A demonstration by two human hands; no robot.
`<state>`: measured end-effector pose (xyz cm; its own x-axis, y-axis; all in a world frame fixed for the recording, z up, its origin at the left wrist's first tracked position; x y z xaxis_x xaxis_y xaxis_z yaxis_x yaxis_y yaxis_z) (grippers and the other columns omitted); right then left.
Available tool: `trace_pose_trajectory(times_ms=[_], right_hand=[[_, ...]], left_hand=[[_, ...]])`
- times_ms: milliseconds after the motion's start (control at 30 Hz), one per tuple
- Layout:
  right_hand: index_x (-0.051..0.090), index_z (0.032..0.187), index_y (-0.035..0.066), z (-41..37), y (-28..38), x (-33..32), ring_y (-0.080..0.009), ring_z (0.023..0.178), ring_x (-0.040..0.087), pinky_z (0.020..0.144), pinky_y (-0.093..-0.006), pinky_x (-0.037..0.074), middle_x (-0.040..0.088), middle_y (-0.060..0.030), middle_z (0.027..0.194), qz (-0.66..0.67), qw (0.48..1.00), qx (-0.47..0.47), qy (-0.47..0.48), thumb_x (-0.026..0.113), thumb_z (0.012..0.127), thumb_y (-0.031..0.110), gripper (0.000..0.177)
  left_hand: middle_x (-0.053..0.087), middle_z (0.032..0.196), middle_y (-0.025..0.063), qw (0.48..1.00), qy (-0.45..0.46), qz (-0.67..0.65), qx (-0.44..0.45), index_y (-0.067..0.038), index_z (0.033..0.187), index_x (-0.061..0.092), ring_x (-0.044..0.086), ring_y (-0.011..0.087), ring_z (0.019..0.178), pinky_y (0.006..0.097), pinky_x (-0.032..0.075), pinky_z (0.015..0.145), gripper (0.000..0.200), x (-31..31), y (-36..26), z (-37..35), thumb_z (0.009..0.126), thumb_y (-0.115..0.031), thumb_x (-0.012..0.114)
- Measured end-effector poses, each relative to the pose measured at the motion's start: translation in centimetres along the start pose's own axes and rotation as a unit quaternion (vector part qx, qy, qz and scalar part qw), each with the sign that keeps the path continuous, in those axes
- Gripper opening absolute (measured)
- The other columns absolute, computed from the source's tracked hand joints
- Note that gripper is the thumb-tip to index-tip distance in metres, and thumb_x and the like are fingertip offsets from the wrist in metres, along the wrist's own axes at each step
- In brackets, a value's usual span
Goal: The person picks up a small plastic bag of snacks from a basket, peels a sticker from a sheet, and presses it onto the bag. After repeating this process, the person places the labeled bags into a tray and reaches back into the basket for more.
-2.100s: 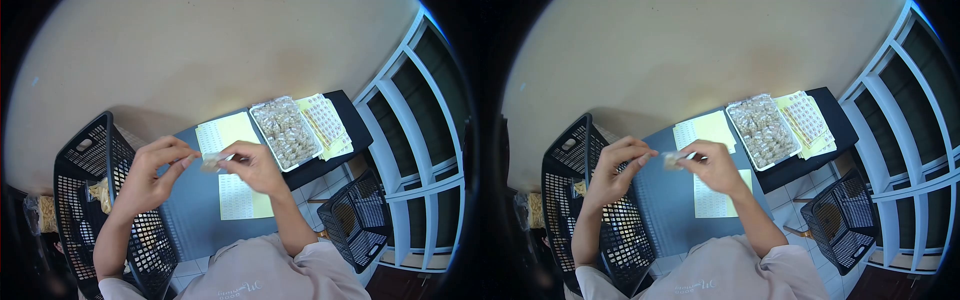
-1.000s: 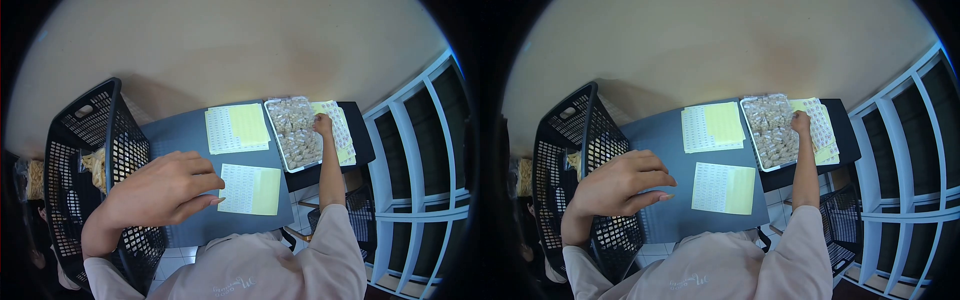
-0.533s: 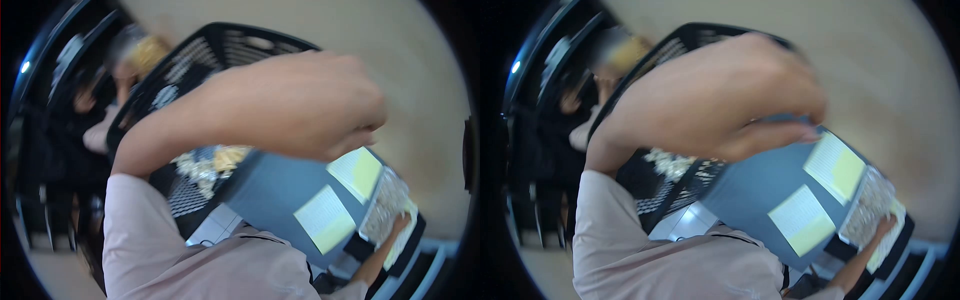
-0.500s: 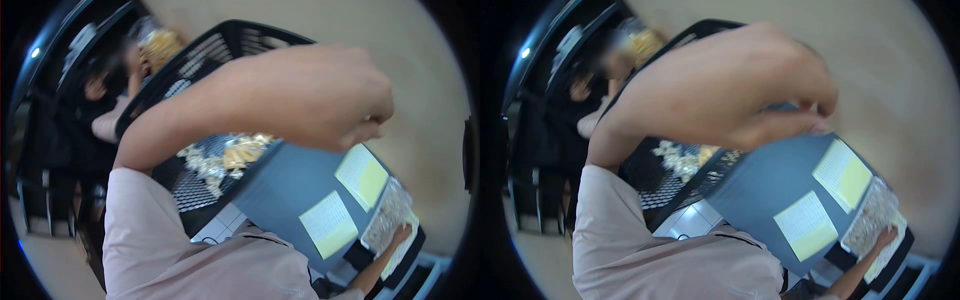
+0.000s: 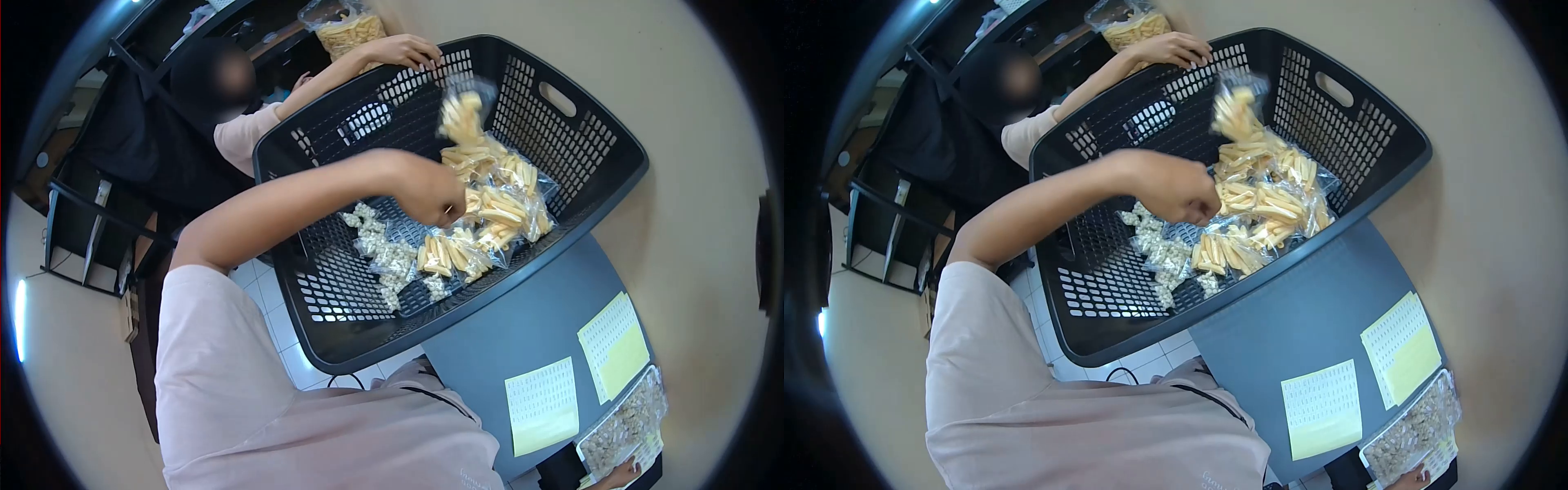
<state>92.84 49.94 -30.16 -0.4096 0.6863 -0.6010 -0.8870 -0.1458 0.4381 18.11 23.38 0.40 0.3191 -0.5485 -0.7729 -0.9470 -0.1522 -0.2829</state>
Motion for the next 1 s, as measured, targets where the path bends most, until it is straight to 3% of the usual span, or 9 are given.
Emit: trace_pose_trajectory(times_ms=[100,200,300,400,433,533,733,833,1000], right_hand=[[0.058,0.099,-0.006,-0.7,3.8,-2.8,-0.0302,0.068,0.057,0.063,-0.0431,0.051,0.06,-0.0209,0.085,-0.003,0.991,0.11,0.069,0.075,0.08,0.022,0.038],[0.058,0.097,-0.007,-1.1,6.9,-5.1,-0.0285,0.066,0.056,0.06,-0.0421,0.051,0.06,-0.0212,0.081,-0.021,0.987,0.122,0.105,0.074,0.08,0.019,0.035],[0.06,0.093,-0.006,-2.0,4.7,-5.7,-0.0262,0.065,0.056,0.056,-0.0401,0.05,0.06,-0.02,0.077,0.025,0.988,0.112,0.106,0.073,0.08,0.018,0.031],[0.062,0.09,-0.006,-2.7,3.6,-6.0,-0.0252,0.062,0.055,0.053,-0.0393,0.049,0.06,-0.0178,0.073,0.013,0.99,0.107,0.093,0.072,0.081,0.019,0.028],[0.062,0.09,-0.006,-3.2,4.6,-6.5,-0.0255,0.061,0.055,0.054,-0.0395,0.049,0.06,-0.0175,0.071,0.019,0.99,0.109,0.088,0.072,0.081,0.019,0.028],[0.062,0.089,-0.006,-4.5,7.0,-7.5,-0.0242,0.056,0.054,0.052,-0.0374,0.049,0.059,-0.0161,0.067,0.062,0.99,0.108,0.071,0.074,0.081,0.021,0.03],[0.062,0.09,-0.006,-6.8,6.6,-7.7,-0.0197,0.051,0.053,0.043,-0.0304,0.046,0.057,-0.0156,0.064,0.165,0.941,0.276,0.103,0.073,0.081,0.021,0.03],[0.062,0.091,-0.005,-7.5,7.3,-8.2,-0.0205,0.048,0.052,0.042,-0.0306,0.045,0.057,-0.0151,0.063,0.115,0.966,0.203,0.113,0.067,0.084,0.019,0.025],[0.062,0.09,-0.004,-8.8,8.0,-8.2,-0.02,0.046,0.051,0.043,-0.0316,0.045,0.056,-0.0145,0.062,0.134,0.953,0.244,0.117,0.061,0.086,0.017,0.021]], left_hand=[[0.068,0.088,0.0153,0.995,0.042,0.055,-0.071,-0.003,0.099,0.066,0.065,0.0324,0.085,0.0423,0.05,0.073,0.019,4.8,3.9,2.6,0.085,-0.014,0.061],[0.067,0.095,0.0147,0.99,0.11,0.08,-0.04,-0.007,0.106,0.064,0.063,0.0328,0.092,0.0449,0.049,0.076,0.028,8.2,7.8,4.7,0.08,-0.016,0.066],[0.066,0.097,0.0134,0.964,0.24,0.103,-0.047,-0.013,0.108,0.063,0.062,0.0316,0.093,0.0446,0.048,0.078,0.036,10.3,9.7,5.9,0.074,-0.02,0.072],[0.065,0.099,0.0123,0.955,0.289,0.066,-0.001,-0.016,0.112,0.061,0.062,0.0316,0.094,0.0449,0.048,0.078,0.041,12.9,10.0,5.8,0.073,-0.02,0.074],[0.065,0.1,0.0113,0.95,0.304,0.059,-0.039,-0.018,0.115,0.058,0.062,0.0326,0.094,0.0462,0.048,0.077,0.048,13.7,9.6,5.6,0.071,-0.019,0.076],[0.064,0.101,0.0103,0.935,0.322,0.149,-0.001,-0.02,0.118,0.056,0.062,0.0279,0.093,0.0445,0.05,0.074,0.056,15.7,9.1,5.7,0.068,-0.018,0.08],[0.067,0.09,0.0079,0.952,0.23,0.195,0.061,-0.015,0.096,0.064,0.064,0.0303,0.089,0.0431,0.05,0.07,0.04,16.8,10.0,6.2,0.06,-0.013,0.082],[0.067,0.083,0.0071,0.95,0.211,0.21,0.092,-0.014,0.088,0.066,0.065,0.0285,0.084,0.0423,0.05,0.068,0.033,17.5,10.8,6.3,0.059,-0.013,0.082],[0.067,0.08,0.0071,0.957,0.18,0.22,0.063,-0.012,0.08,0.067,0.065,0.0279,0.078,0.0417,0.049,0.064,0.022,17.5,10.9,6.2,0.06,-0.008,0.076]])
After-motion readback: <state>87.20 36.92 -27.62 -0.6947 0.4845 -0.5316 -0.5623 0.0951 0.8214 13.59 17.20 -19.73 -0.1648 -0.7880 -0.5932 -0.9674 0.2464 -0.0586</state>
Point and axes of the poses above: each hand's wrist, its own z-axis towards the middle knuckle, its own x-axis out of the palm, y = z × x, the point moved 1 cm from there along z, towards the middle knuckle
